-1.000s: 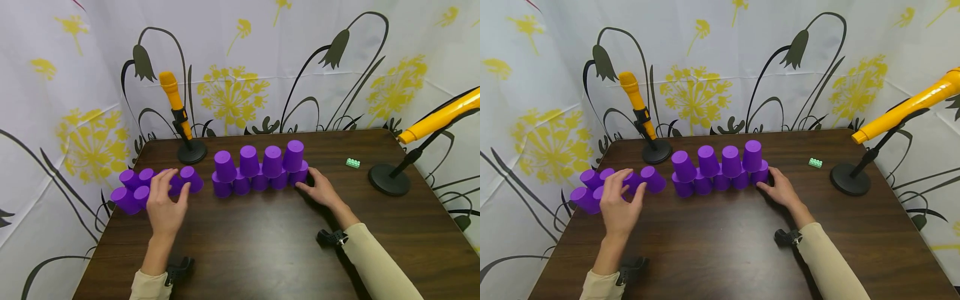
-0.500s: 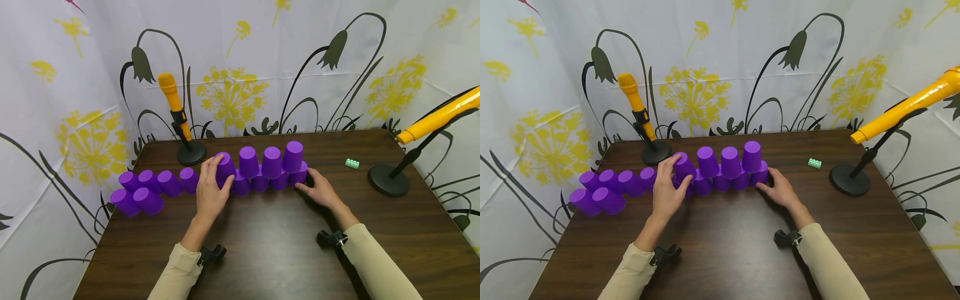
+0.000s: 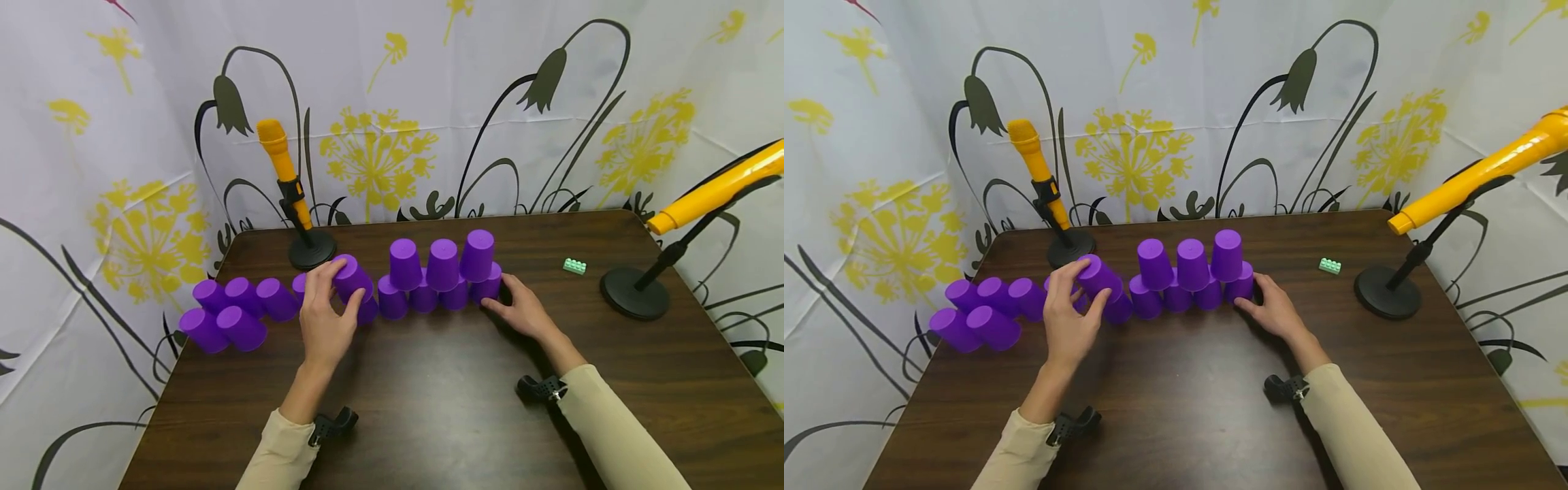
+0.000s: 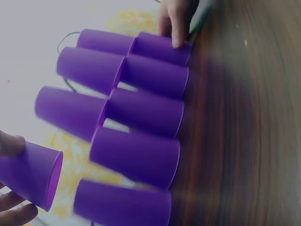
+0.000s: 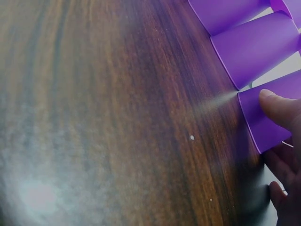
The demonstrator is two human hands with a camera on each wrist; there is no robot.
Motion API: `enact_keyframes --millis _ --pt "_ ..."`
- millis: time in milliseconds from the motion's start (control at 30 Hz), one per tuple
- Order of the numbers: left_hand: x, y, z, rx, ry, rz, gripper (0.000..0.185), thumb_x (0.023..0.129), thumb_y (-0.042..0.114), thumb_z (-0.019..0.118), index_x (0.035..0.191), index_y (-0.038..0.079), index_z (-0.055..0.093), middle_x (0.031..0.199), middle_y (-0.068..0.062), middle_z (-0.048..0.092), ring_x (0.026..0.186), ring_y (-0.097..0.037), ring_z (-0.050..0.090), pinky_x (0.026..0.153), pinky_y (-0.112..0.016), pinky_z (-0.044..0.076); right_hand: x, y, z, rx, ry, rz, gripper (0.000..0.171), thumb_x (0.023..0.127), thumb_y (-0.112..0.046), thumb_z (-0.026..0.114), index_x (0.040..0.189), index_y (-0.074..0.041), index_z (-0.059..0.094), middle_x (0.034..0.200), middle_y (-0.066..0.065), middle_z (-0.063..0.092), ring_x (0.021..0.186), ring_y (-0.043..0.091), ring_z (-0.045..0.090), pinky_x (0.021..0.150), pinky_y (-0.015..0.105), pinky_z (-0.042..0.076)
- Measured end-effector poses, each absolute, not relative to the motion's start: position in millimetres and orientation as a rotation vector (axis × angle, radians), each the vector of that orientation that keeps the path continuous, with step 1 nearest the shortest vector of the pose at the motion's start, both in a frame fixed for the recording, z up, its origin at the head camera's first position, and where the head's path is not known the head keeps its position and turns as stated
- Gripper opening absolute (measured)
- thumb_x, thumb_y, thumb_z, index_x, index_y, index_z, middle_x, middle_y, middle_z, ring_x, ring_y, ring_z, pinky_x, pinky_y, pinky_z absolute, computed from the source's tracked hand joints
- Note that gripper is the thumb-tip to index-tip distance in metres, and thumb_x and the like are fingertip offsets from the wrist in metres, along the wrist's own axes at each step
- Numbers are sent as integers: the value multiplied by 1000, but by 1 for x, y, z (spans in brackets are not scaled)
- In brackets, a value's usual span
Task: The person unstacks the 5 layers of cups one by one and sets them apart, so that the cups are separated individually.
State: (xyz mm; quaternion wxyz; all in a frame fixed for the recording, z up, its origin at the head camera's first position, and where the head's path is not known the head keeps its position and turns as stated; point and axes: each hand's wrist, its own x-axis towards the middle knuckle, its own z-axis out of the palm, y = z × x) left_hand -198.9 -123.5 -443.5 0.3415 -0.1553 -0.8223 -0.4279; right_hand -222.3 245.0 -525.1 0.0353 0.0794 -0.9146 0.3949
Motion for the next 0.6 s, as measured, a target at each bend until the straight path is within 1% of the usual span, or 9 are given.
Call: enact_keyframes --millis 167,333,400,600 --pt "-183 -162 -442 -297 -2126 -1066 59 77 8 83 131 17 61 127 -8 57 113 -22 57 83 -48 54 -222 244 -523 246 -2809 1219 68 89 -30 74 142 0 44 137 24 51 129 42 45 107 58 32" --pt "-170 -203 -455 -123 -2184 -963 58 76 7 83 129 17 63 126 -8 58 116 -21 53 83 -48 52 -221 244 -523 241 -2802 1229 67 89 -29 74 141 0 45 137 24 50 129 42 45 107 58 32" --pt "-166 -214 -463 -61 -2210 -918 58 75 6 83 128 16 63 124 -10 59 114 -24 54 82 -48 51 -222 244 -523 239 -2801 1224 67 89 -29 74 141 0 45 137 24 50 129 42 46 107 58 32" --pt "-161 -233 -487 56 -2278 -871 57 70 1 84 122 10 64 118 -15 60 112 -35 55 86 -56 44 -223 244 -526 247 -2801 1210 68 89 -30 74 141 0 45 137 24 51 129 41 46 107 56 32"
